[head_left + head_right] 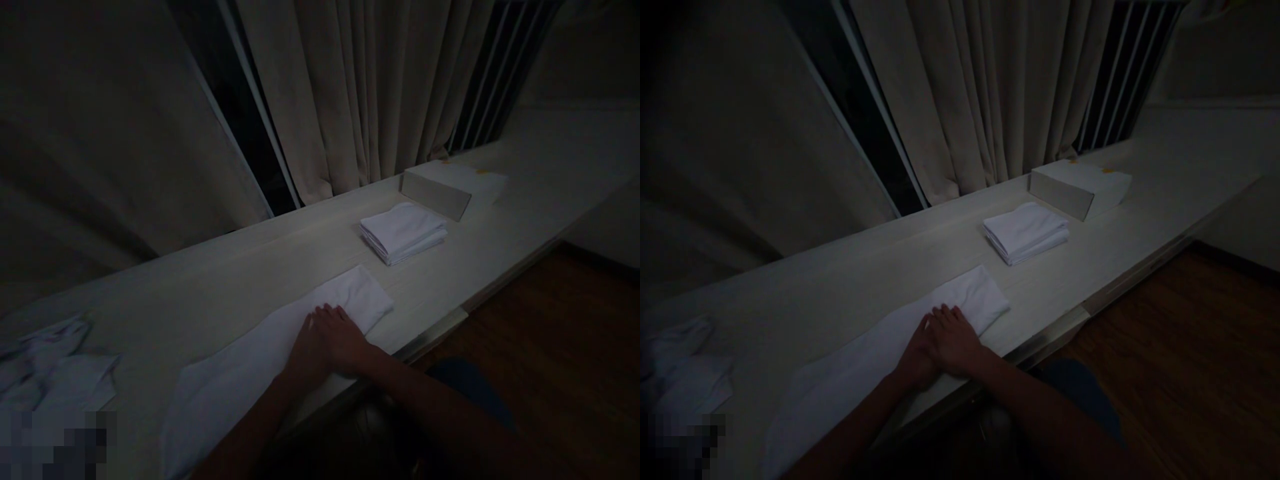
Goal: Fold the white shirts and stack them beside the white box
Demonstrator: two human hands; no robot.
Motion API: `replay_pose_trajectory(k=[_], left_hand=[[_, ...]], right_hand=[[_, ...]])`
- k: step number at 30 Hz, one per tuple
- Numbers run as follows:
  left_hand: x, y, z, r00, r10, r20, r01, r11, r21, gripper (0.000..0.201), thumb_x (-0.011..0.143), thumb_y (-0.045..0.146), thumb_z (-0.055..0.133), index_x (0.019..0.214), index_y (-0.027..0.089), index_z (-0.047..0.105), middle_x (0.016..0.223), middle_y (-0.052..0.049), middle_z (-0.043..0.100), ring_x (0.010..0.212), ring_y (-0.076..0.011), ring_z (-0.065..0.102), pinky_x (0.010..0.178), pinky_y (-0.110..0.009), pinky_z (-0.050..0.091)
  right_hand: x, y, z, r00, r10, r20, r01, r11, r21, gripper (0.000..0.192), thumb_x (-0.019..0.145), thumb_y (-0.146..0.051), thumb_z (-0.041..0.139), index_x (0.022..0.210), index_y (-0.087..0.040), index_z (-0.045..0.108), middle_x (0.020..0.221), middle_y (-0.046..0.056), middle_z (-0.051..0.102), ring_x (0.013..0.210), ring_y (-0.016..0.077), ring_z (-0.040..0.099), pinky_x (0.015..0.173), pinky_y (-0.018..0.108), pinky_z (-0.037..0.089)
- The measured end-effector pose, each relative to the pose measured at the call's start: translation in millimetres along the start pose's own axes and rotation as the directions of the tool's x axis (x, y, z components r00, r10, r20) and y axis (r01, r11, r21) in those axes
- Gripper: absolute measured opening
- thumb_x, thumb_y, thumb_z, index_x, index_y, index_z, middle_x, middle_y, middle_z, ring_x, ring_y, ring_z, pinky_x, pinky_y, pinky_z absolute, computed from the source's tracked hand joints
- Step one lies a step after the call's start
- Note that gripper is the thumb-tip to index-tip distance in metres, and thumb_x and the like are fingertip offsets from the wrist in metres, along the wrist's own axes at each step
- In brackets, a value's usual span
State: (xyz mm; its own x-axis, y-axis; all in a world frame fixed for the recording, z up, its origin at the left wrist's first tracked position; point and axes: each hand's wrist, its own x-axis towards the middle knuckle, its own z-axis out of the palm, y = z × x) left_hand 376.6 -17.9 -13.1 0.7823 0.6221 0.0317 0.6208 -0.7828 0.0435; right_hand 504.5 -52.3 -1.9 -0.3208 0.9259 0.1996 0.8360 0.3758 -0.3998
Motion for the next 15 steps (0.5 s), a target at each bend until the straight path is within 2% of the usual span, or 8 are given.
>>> replay_pose_trajectory(k=[5, 8, 11, 13, 15], left_hand=[[-2.7, -2.2, -12.3, 1.0, 0.009, 0.029, -0.009, 1.0, 0.001, 0.06, 0.096, 0.039, 0.032, 0.154, 0.028, 0.021, 0.162, -0.003, 0.023, 0.15, -0.0254, 0.011, 0.121, -0.053, 0.007], [-3.2, 0.0, -16.1, 1.0, -0.008, 0.019, 0.008, 1.0, -0.011, 0.055, 0.099, 0.038, 0.025, 0.153, 0.03, 0.023, 0.162, 0.0, 0.023, 0.15, -0.0241, 0.011, 0.121, -0.052, 0.009], [-3.8, 0.1, -15.1, 0.999, -0.024, 0.035, 0.025, 0.999, -0.023, 0.056, 0.099, 0.041, 0.024, 0.154, 0.028, 0.021, 0.162, -0.001, 0.022, 0.15, -0.0246, 0.012, 0.12, -0.052, 0.01], [-4.2, -2.0, -14.0, 0.999, -0.023, 0.045, 0.024, 0.999, -0.029, 0.057, 0.099, 0.042, 0.025, 0.154, 0.028, 0.019, 0.163, -0.001, 0.019, 0.15, -0.0247, 0.012, 0.12, -0.052, 0.009], [-4.4, -5.4, -14.0, 0.999, -0.013, 0.049, 0.015, 0.999, -0.034, 0.057, 0.099, 0.041, 0.025, 0.154, 0.03, 0.018, 0.163, 0.0, 0.018, 0.15, -0.0242, 0.012, 0.12, -0.051, 0.009]], right_hand=[[-3.9, 33.3, -7.2, 0.998, 0.034, -0.055, -0.036, 0.999, -0.032, 0.064, 0.1, -0.055, 0.03, 0.152, -0.019, 0.032, 0.158, 0.007, 0.029, 0.148, 0.0259, 0.018, 0.121, 0.044, 0.012], [-4.8, 43.6, -11.7, 0.995, 0.052, -0.079, -0.056, 0.997, -0.054, 0.066, 0.098, -0.06, 0.032, 0.151, -0.021, 0.034, 0.158, 0.006, 0.03, 0.148, 0.0258, 0.018, 0.121, 0.044, 0.007], [-5.2, 57.8, -23.9, 0.988, 0.097, -0.118, -0.105, 0.992, -0.063, 0.065, 0.097, -0.06, 0.036, 0.149, -0.021, 0.039, 0.156, 0.008, 0.033, 0.148, 0.0275, 0.019, 0.12, 0.047, 0.007], [-6.8, 75.2, -37.2, 0.955, 0.215, -0.202, -0.227, 0.973, -0.038, 0.061, 0.098, -0.055, 0.037, 0.146, -0.018, 0.042, 0.153, 0.012, 0.039, 0.145, 0.029, 0.027, 0.118, 0.048, 0.014], [-9.7, 98.1, -51.9, 0.871, 0.414, -0.264, -0.417, 0.908, 0.049, 0.059, 0.097, -0.05, 0.042, 0.142, -0.012, 0.047, 0.142, 0.017, 0.051, 0.134, 0.0297, 0.044, 0.112, 0.043, 0.029]])
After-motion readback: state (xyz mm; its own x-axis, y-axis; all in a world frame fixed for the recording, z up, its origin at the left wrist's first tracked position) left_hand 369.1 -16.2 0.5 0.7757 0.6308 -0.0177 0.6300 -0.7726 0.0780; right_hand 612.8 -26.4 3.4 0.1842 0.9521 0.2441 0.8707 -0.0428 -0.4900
